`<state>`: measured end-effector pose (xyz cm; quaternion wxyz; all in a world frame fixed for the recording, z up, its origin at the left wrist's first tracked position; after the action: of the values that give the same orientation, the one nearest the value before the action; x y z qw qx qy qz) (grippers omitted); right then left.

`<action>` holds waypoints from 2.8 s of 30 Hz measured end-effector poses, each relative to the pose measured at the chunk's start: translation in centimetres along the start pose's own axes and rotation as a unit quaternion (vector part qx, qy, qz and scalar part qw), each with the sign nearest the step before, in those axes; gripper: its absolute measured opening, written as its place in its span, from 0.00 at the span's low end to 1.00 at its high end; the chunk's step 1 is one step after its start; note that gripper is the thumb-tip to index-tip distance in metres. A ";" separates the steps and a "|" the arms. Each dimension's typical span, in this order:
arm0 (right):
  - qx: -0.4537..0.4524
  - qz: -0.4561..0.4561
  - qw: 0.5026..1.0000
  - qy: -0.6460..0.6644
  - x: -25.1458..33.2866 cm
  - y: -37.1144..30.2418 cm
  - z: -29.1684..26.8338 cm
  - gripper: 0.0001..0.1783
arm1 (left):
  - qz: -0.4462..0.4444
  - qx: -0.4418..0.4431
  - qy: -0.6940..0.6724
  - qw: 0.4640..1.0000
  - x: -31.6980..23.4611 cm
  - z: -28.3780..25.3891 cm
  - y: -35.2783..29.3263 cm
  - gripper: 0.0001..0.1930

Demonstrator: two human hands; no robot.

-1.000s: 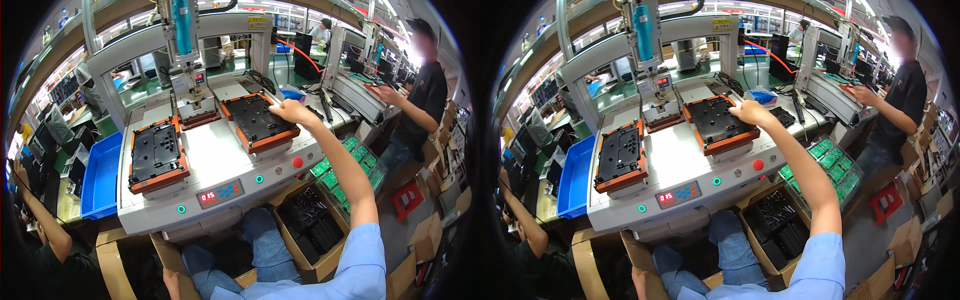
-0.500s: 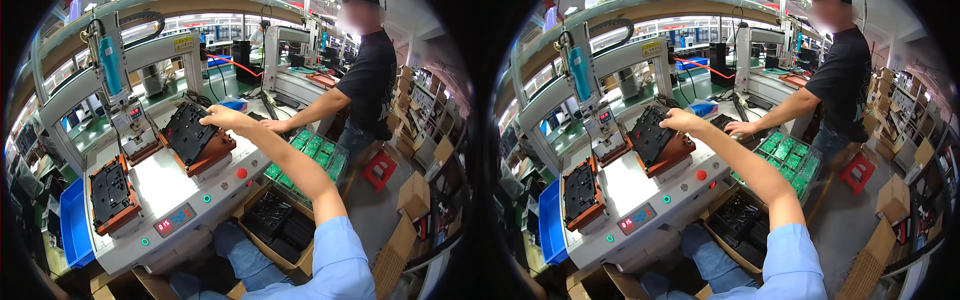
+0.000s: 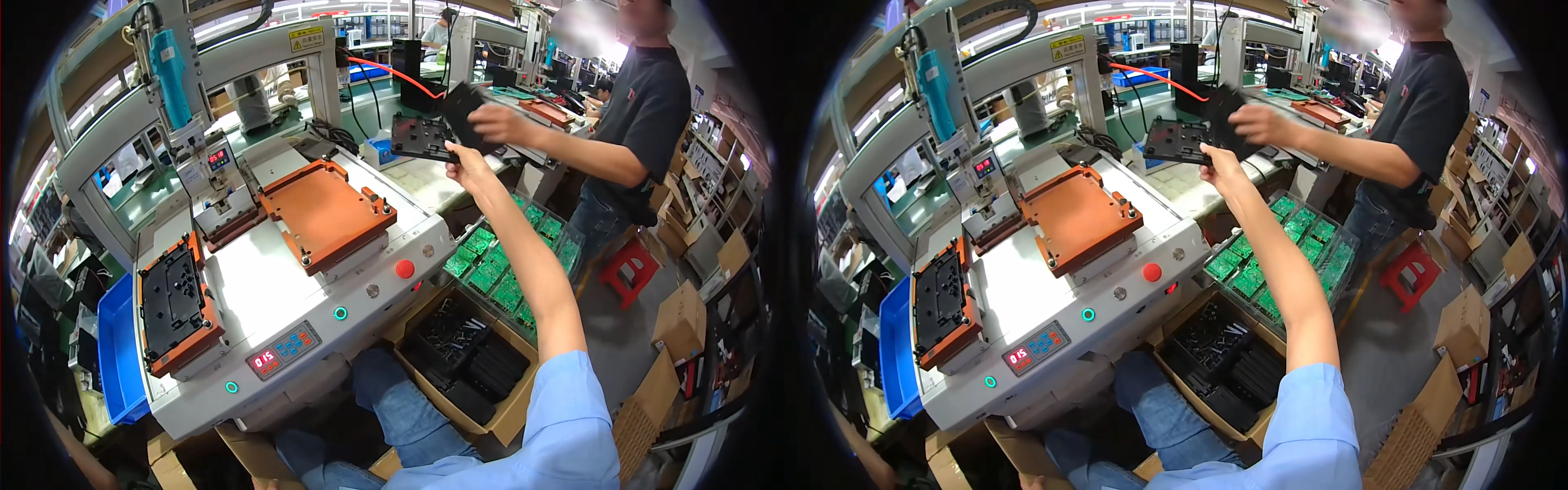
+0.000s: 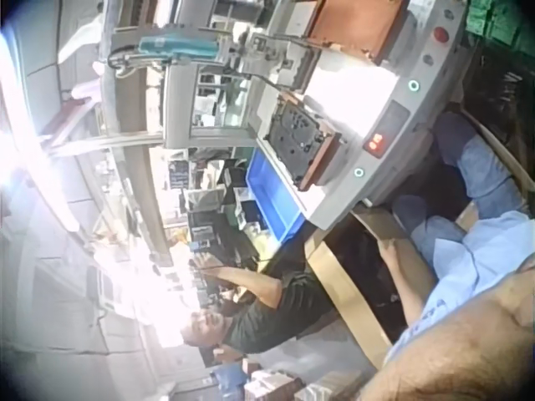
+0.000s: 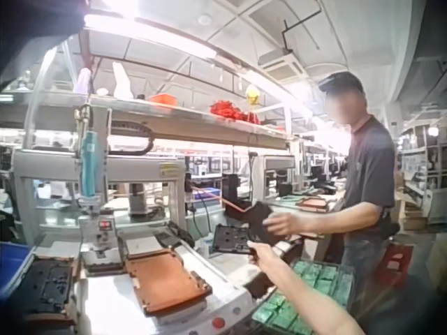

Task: Placing black electronic components into an automated assembly press and packing the finished units into trays.

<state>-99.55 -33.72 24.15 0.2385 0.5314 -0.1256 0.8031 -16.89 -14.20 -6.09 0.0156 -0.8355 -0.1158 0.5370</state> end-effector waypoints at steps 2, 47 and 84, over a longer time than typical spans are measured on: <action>-0.043 0.012 0.999 0.009 -2.3 1.0 -3.1 0.11 | -0.001 -0.005 -0.007 1.000 0.4 -0.2 0.4 0.26; 0.139 0.071 0.710 -0.687 -21.7 -41.4 -8.9 0.18 | 0.371 0.146 -0.005 0.917 -28.9 5.5 -7.3 0.16; 0.135 0.035 0.670 -0.730 -14.2 -27.4 -0.7 0.13 | 0.041 0.431 -0.699 0.569 -18.8 8.3 -8.5 0.33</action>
<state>-81.31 -13.53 9.45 -0.0315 0.9696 -0.1679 0.1753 -33.33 -10.66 8.48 0.2658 -0.0984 0.1885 0.9403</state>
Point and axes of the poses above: each hand's wrist, its own y-axis towards the middle knuckle, its own z-axis out of the palm, x = y × z, the point moved 8 cm from there along y, towards the middle knuckle, and after that the axes turned 5 degrees about x, right-handed, at the moved point
